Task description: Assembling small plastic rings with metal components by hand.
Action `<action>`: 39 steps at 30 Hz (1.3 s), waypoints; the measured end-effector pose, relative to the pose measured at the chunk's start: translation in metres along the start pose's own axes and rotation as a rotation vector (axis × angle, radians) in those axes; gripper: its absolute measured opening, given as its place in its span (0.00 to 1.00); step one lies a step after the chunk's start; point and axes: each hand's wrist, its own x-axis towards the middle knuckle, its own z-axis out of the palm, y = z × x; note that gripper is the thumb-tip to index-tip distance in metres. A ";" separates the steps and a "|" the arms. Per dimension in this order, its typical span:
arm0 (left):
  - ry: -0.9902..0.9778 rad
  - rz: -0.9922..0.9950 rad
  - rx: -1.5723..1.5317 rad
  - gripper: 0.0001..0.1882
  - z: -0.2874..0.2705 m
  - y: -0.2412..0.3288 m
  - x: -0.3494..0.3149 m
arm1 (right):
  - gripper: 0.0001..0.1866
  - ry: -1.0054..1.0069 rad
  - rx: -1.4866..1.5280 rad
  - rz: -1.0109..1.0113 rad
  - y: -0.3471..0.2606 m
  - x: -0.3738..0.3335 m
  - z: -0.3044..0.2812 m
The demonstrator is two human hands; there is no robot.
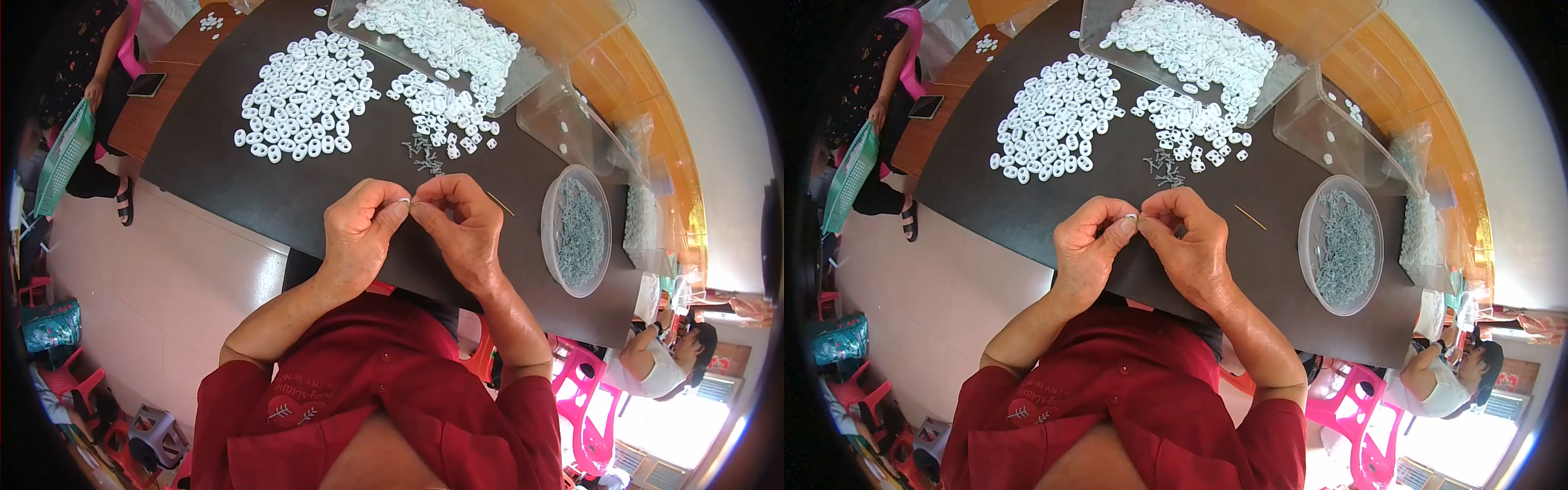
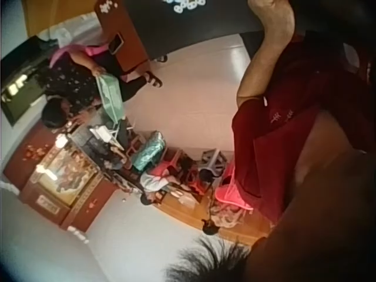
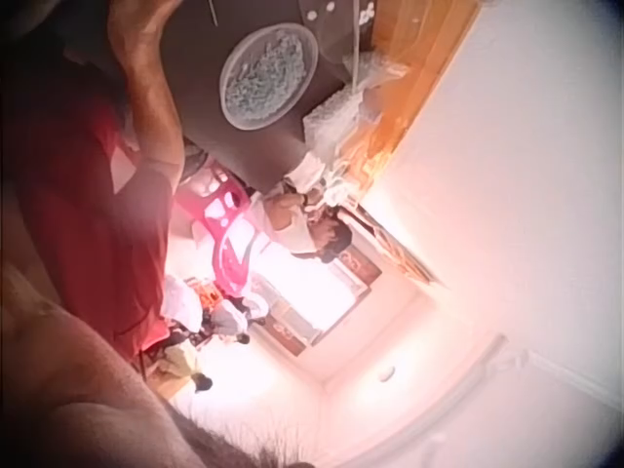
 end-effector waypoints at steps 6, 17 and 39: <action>-0.010 -0.142 -0.356 0.08 0.000 -0.001 0.000 | 0.08 0.031 0.169 0.039 0.003 -0.004 0.001; 0.051 -0.101 -0.279 0.08 0.005 0.001 -0.002 | 0.02 0.097 -0.103 -0.150 0.012 -0.004 0.008; 0.010 -0.127 -0.327 0.07 0.001 -0.010 0.001 | 0.09 0.423 -0.809 -0.228 0.057 0.064 -0.094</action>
